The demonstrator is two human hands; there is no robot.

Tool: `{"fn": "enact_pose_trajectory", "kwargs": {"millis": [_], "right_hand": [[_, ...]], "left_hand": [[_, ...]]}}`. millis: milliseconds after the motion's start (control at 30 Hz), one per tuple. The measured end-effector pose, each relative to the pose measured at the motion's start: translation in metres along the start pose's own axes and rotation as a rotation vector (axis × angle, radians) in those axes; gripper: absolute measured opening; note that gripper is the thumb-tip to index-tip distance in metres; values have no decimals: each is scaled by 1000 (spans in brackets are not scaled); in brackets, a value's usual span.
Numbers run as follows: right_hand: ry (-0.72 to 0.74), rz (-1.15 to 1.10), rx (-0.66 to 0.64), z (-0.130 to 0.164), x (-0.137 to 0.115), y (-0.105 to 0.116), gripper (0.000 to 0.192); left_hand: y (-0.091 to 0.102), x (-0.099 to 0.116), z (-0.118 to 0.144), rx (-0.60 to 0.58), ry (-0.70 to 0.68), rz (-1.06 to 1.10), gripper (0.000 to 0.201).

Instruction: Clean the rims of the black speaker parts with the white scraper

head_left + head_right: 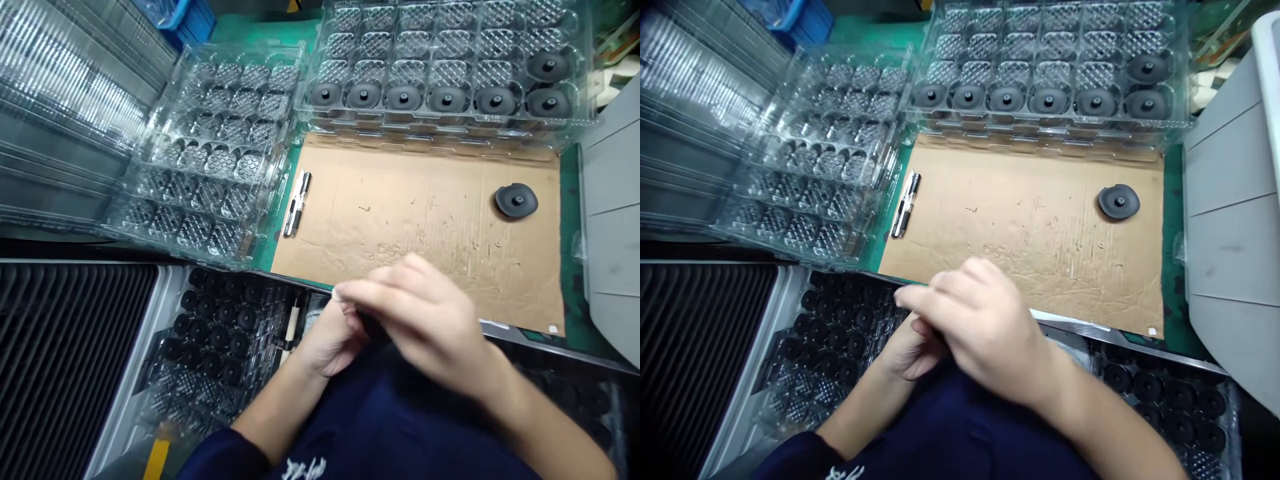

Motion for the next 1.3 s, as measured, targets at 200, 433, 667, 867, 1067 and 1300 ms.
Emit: {"fn": "enact_pose_trajectory", "kwargs": {"millis": [200,433,667,867,1067,1300], "right_hand": [[-661,-480,63,33,94,-15,27],[-965,-858,79,94,106,-61,28],[-801,-613,112,67,92,-33,26],[-327,-164,195,9,14,-2,25],[-288,-32,60,1,1,-3,18],[-279,-145,-20,16,-4,-3,19]], "left_hand": [[-9,11,1,-273,8,309,69],[0,22,-8,-214,-80,355,62],[1,24,-7,-181,-128,330,50],[-1,19,-3,-153,-187,220,44],[-10,21,3,-148,-285,154,54],[-17,26,10,-178,-330,107,54]]}}
Point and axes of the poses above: each hand's wrist, its own z-axis away from the middle knuckle, its own y-axis out of the back of the hand, x = y × z, the point moved 7 cm from there along -z, towards the middle knuckle, and after that the axes turned 10 degrees about z, right-handed, at the moved point
